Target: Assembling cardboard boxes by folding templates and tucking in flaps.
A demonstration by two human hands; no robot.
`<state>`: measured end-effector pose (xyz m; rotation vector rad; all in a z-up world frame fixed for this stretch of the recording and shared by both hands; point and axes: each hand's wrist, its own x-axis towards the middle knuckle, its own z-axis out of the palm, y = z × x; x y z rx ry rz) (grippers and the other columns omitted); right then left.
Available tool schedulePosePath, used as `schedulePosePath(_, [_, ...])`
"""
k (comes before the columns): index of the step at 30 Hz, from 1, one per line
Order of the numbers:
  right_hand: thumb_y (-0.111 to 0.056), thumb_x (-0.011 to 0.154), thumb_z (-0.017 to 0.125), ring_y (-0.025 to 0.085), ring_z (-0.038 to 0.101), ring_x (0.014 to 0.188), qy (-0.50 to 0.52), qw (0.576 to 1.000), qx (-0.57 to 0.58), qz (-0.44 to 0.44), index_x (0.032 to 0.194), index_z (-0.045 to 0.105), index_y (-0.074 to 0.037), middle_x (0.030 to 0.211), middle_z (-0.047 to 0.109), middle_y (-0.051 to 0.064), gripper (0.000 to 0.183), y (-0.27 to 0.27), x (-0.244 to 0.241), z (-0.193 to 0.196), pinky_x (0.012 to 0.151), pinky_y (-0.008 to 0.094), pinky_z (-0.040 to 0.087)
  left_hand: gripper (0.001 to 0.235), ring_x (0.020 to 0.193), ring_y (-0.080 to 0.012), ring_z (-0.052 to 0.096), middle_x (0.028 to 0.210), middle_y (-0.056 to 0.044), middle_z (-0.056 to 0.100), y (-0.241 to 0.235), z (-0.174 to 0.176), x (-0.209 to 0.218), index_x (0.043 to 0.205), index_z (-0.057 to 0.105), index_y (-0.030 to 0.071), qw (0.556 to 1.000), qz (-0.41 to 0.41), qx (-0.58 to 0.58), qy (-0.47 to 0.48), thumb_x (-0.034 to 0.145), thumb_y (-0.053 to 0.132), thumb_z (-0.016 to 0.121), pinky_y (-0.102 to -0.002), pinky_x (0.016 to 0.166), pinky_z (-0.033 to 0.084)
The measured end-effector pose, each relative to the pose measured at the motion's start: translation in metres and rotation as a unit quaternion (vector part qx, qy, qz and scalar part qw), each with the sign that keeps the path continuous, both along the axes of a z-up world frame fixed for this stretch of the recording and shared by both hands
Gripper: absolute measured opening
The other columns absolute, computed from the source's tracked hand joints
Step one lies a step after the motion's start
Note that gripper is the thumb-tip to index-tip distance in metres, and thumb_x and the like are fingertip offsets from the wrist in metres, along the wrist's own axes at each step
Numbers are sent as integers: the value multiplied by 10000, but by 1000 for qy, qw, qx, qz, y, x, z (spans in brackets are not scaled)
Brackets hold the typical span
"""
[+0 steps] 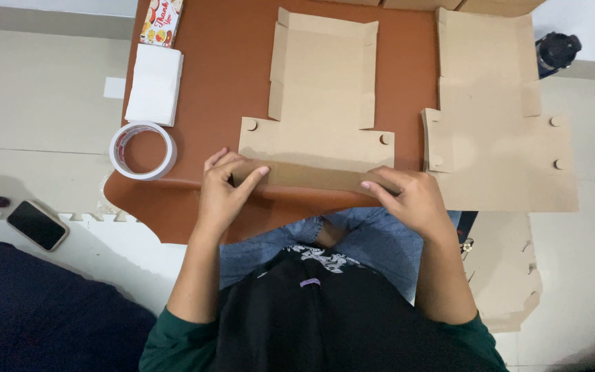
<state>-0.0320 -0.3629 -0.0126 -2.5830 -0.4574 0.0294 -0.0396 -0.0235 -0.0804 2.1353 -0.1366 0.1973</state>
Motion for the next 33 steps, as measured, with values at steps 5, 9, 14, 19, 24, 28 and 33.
schedulePosePath(5, [-423, 864, 759, 262, 684, 991, -57, 993, -99, -7, 1212, 716, -275, 1006, 728, 5, 380, -1, 31, -26, 865, 402, 514, 290, 854, -218, 634, 843, 22, 603, -14, -12, 12, 918, 709, 159, 984, 125, 125, -11, 835, 394, 857, -392, 922, 351])
schedulePosePath(9, [-232, 926, 710, 365, 466, 1385, -83, 992, -96, 18, 1406, 601, -133, 1386, 578, 161, 502, 18, 18, -14, 1167, 557, 265, 607, 993, -345, 547, 1021, -97, 501, -31, 20, 11, 1305, 551, 90, 978, 120, 169, -39, 829, 312, 855, -483, 920, 360])
schedulePosePath(14, [-299, 1017, 517, 364, 299, 1494, -49, 989, -101, 96, 1548, 383, -28, 1602, 351, 238, 611, 37, -5, -58, 1224, 493, 177, 429, 1325, -288, 512, 1293, -90, 592, -25, 27, 14, 1320, 656, 185, 976, -16, 201, -85, 909, 73, 699, -474, 1118, 312])
schedulePosePath(19, [-524, 1007, 456, 385, 201, 1532, -70, 982, -134, 113, 1567, 284, 41, 1618, 280, 290, 813, 90, -9, -70, 1252, 480, 79, 347, 1254, -269, 592, 1273, -53, 653, -18, 32, 19, 1290, 685, 189, 983, -56, 165, -51, 983, 68, 577, -426, 1041, 390])
schedulePosePath(24, [-573, 959, 502, 410, 211, 1530, -108, 972, -84, 192, 1525, 306, 98, 1601, 274, 327, 899, 155, 7, -70, 1265, 473, 97, 384, 1159, -373, 610, 1265, -155, 660, -11, 36, 23, 1405, 587, 95, 994, -74, 82, -20, 1046, 79, 452, -466, 968, 403])
schedulePosePath(28, [-565, 948, 508, 416, 213, 1528, -104, 963, -83, 233, 1491, 357, 115, 1589, 292, 332, 883, 146, 20, -63, 1265, 483, 101, 430, 1241, -315, 552, 1373, -108, 588, -7, 36, 21, 1460, 534, 140, 982, -109, 153, -9, 1049, 261, 489, -445, 1014, 364])
schedulePosePath(33, [-711, 896, 524, 438, 176, 1523, -28, 974, -149, 170, 1571, 336, -47, 1623, 276, 270, 965, 71, 57, -34, 1206, 638, 49, 1165, 1441, -302, 341, 1587, -124, 403, -10, 48, 21, 1550, 408, 140, 949, -172, 261, 49, 608, 679, 831, -454, 1136, 217])
